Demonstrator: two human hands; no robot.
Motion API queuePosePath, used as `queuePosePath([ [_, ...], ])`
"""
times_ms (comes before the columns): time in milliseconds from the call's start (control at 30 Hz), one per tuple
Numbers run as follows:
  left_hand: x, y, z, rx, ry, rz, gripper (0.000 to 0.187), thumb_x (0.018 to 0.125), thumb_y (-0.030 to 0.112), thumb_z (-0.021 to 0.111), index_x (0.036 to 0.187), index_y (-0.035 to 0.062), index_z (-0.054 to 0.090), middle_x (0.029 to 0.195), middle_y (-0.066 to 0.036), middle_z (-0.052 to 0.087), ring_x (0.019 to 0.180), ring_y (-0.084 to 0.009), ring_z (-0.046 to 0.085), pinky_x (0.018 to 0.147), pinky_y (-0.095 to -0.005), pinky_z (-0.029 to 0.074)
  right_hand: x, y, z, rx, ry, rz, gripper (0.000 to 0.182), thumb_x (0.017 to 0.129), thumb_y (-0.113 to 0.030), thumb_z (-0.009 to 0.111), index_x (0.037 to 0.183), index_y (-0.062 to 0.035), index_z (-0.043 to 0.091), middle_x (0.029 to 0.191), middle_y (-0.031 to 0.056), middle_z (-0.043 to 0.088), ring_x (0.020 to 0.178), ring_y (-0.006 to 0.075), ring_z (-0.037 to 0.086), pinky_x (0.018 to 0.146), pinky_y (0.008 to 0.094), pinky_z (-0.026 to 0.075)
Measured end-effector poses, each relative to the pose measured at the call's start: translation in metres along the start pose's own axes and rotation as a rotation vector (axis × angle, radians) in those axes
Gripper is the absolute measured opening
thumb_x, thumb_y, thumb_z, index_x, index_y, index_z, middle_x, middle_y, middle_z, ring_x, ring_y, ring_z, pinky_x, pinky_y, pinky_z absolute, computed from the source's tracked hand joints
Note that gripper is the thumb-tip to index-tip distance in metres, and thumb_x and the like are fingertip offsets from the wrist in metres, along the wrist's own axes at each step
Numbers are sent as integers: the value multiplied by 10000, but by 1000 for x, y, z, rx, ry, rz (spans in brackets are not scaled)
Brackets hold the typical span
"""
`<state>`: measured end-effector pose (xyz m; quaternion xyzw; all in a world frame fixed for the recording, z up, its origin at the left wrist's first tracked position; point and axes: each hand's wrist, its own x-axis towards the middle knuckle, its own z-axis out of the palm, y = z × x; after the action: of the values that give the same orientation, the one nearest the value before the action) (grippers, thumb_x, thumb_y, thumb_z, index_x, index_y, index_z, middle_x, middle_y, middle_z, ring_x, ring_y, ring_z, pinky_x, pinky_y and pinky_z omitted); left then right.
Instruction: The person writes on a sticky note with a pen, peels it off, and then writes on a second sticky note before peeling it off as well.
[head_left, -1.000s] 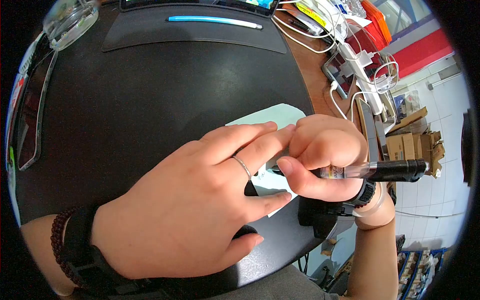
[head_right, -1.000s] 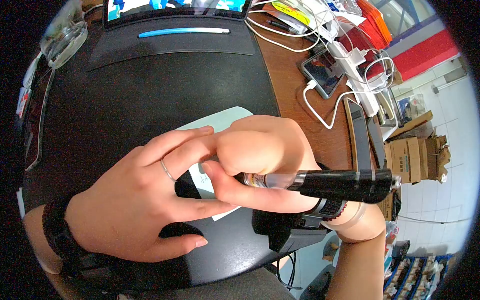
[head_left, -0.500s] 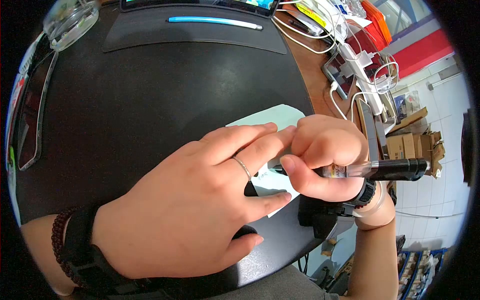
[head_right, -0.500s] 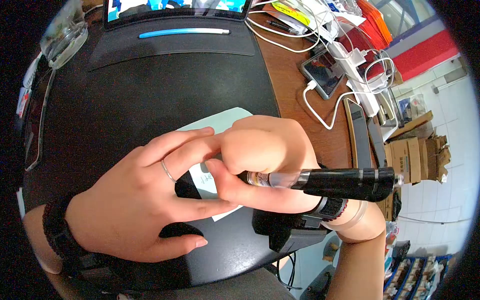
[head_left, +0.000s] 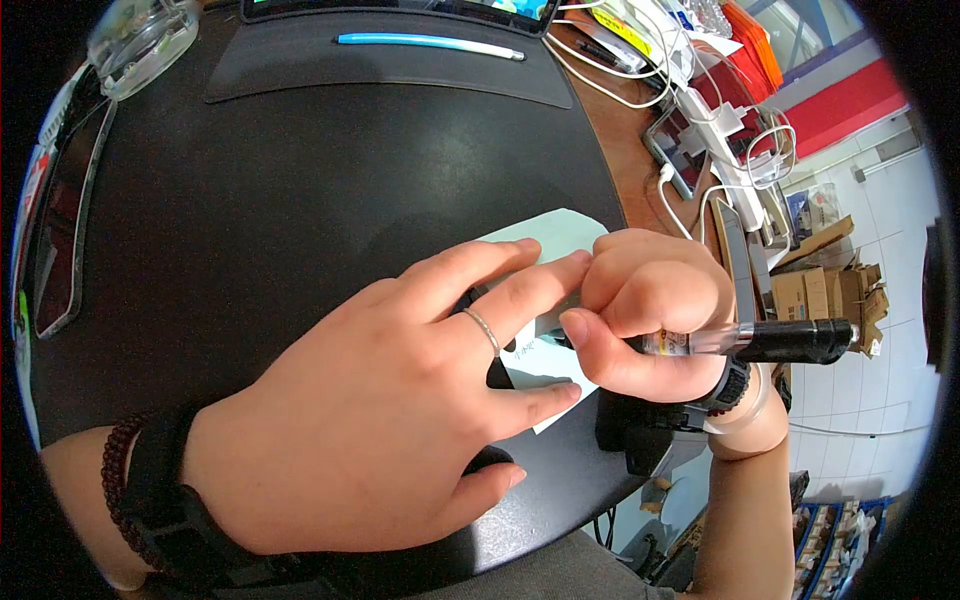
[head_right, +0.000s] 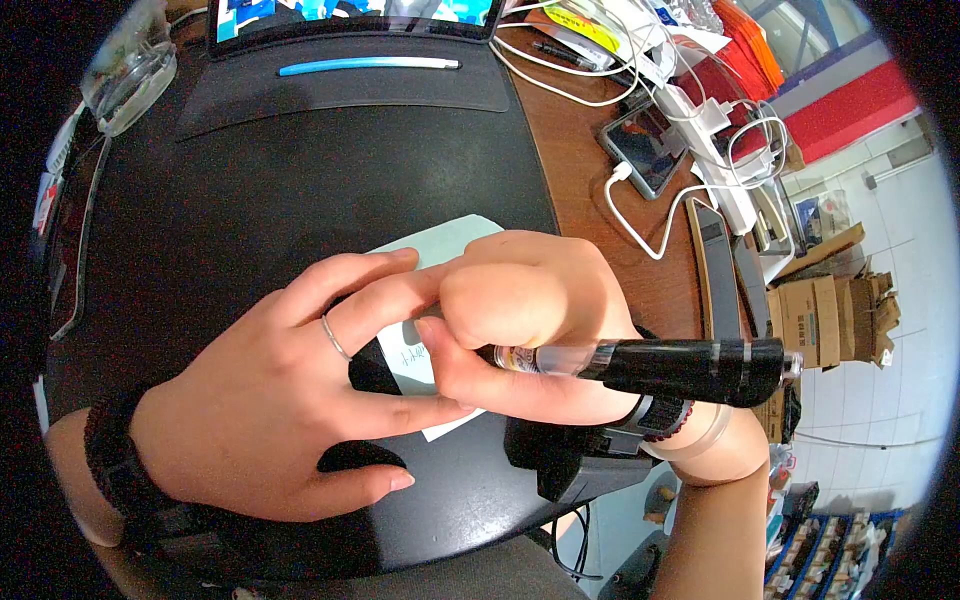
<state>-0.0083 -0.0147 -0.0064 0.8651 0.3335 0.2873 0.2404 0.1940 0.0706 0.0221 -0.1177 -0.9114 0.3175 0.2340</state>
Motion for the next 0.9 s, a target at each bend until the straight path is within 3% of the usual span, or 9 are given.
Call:
queuePosePath([
  [67, 0, 0, 0, 8, -5, -1, 371, 675, 319, 730, 1024, 197, 695, 1264, -208, 472, 1196, -421, 419, 1020, -501, 366, 1, 0, 0, -16, 12, 0, 218, 772, -21, 672, 647, -50, 496, 631, 72, 542, 533, 261, 504, 501, 347, 371],
  [133, 0, 0, 0, 15, -9, -3, 372, 675, 320, 730, 1025, 198, 694, 1261, -206, 474, 1196, -419, 419, 1020, -499, 365, 1, 3, -1, -34, 0, -74, 287, 712, 105, 667, 675, -78, 448, 601, 43, 525, 494, 219, 489, 457, 332, 354],
  [767, -1, -1, 1, 16, 12, 13, 371, 678, 319, 717, 1028, 198, 690, 1270, -199, 477, 1212, -414, 414, 1041, -492, 354, 0, 1, -2, -5, -46, -70, 288, 720, 93, 663, 682, -88, 442, 608, 39, 521, 501, 223, 484, 460, 333, 350],
  [833, -1, -1, 1, 16, 15, 16, 370, 677, 318, 717, 1027, 197, 691, 1269, -199, 478, 1213, -415, 414, 1041, -492, 354, 0, -3, 2, -14, 43, 37, 241, 754, -5, 675, 633, -54, 472, 610, 76, 511, 522, 262, 496, 474, 351, 360],
  [900, -1, -1, 1, 13, 17, 14, 371, 675, 318, 720, 1024, 198, 692, 1268, -196, 479, 1211, -413, 415, 1038, -491, 357, 1, 2, -1, -16, 6, -25, 259, 730, 51, 668, 650, -71, 454, 603, 58, 513, 506, 242, 488, 462, 342, 348],
])
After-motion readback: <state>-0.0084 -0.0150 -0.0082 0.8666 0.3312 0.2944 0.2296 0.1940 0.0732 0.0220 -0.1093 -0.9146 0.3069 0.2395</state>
